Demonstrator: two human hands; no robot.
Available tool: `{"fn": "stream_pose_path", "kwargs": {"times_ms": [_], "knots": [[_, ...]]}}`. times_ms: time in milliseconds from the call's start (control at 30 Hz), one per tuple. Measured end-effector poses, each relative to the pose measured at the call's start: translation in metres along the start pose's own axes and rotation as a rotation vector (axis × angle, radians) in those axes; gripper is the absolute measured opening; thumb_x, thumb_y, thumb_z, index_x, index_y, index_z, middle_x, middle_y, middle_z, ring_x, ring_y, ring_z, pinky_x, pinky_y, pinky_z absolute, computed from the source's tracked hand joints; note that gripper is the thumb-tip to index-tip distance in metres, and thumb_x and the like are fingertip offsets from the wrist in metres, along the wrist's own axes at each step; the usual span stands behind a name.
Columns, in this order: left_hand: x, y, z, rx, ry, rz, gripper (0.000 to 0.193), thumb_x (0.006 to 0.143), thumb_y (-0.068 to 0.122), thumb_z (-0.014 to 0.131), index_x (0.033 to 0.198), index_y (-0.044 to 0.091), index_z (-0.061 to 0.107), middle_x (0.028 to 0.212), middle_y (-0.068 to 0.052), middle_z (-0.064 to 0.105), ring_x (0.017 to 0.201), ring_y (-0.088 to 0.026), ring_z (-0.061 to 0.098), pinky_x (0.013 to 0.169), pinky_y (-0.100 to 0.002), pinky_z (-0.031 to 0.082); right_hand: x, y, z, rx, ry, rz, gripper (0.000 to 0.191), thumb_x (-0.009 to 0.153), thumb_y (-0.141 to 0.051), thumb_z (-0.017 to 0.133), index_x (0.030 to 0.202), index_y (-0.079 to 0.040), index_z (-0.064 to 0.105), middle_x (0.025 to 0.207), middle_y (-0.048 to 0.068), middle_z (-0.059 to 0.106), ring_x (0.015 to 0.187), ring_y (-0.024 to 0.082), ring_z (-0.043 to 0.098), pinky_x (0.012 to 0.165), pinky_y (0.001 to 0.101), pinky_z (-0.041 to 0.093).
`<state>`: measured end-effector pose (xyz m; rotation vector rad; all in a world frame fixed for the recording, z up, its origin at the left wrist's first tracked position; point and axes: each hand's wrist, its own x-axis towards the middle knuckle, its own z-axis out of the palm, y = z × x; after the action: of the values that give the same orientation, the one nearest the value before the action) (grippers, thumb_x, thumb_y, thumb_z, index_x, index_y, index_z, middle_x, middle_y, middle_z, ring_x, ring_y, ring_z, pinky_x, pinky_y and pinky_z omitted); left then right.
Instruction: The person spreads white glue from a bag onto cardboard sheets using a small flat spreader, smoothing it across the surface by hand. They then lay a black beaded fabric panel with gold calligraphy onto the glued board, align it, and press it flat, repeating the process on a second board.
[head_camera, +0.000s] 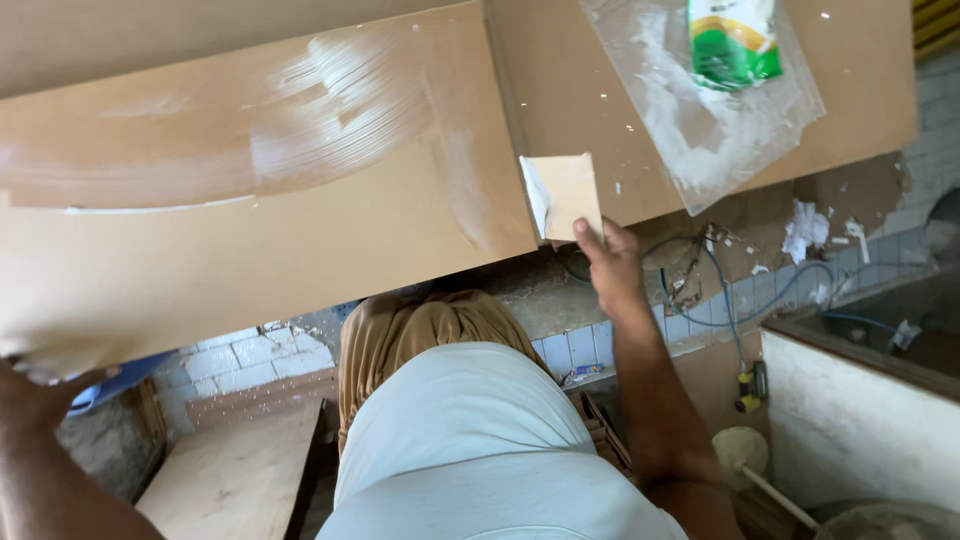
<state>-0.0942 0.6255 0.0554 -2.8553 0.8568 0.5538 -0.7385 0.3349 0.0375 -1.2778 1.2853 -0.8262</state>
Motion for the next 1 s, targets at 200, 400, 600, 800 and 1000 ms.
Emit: {"fn": "stream_pose_path", "kwargs": {"times_ms": [200,400,600,800,1000], "knots": [[0.006,-0.013,-0.003,-0.006,0.003,-0.035,0.164,0.05,0.052,0.101,0.175,0.0,0.008,0.162,-0.036,0.037,0.147,-0.048,0.04,0.109,-0.057,0.045,-0.033,0.008,0.097,-0.913,0.05,-0.649,0.039,0.094,-0.008,0.07,0.132,-0.014,0.071,0.131,0.007,0.069,0.118,0.025,0.06,0.105,0.0464,0.041],[0.017,-0.037,0.002,0.055,-0.077,-0.098,0.163,0.052,0.065,0.095,0.175,0.005,0.005,0.16,-0.039,0.025,0.148,-0.055,0.033,0.11,-0.064,0.045,-0.098,0.031,0.145,-1.029,-0.019,-0.811,0.039,0.093,-0.003,0.064,0.129,-0.016,0.071,0.139,0.009,0.065,0.117,0.025,0.059,0.103,0.0487,0.041],[0.037,-0.084,0.028,0.047,-0.014,0.002,0.162,0.055,0.068,0.095,0.174,-0.001,0.008,0.152,-0.04,0.029,0.139,-0.055,0.035,0.103,-0.067,0.045,-0.089,0.005,0.129,-0.998,0.209,-0.563,0.037,0.099,-0.01,0.063,0.135,-0.003,0.066,0.13,0.019,0.072,0.084,0.026,0.059,0.086,0.0462,0.044],[0.047,-0.124,0.05,-0.012,0.054,0.152,0.156,0.062,0.071,0.093,0.166,-0.012,0.012,0.136,-0.036,0.039,0.123,-0.048,0.044,0.098,-0.065,0.048,-0.081,-0.031,0.201,-1.007,0.333,-0.421,0.026,0.1,-0.005,0.066,0.126,-0.005,0.068,0.095,0.013,0.07,0.082,0.033,0.059,0.079,0.0469,0.046],[0.063,-0.159,0.054,-0.086,0.087,0.36,0.152,0.067,0.067,0.092,0.168,-0.014,0.013,0.127,-0.029,0.047,0.111,-0.038,0.05,0.092,-0.055,0.051,-0.137,-0.038,0.385,-0.993,0.17,-0.596,0.027,0.1,-0.003,0.065,0.125,0.004,0.062,0.097,0.014,0.069,0.077,0.022,0.062,0.074,0.0387,0.047]]}}
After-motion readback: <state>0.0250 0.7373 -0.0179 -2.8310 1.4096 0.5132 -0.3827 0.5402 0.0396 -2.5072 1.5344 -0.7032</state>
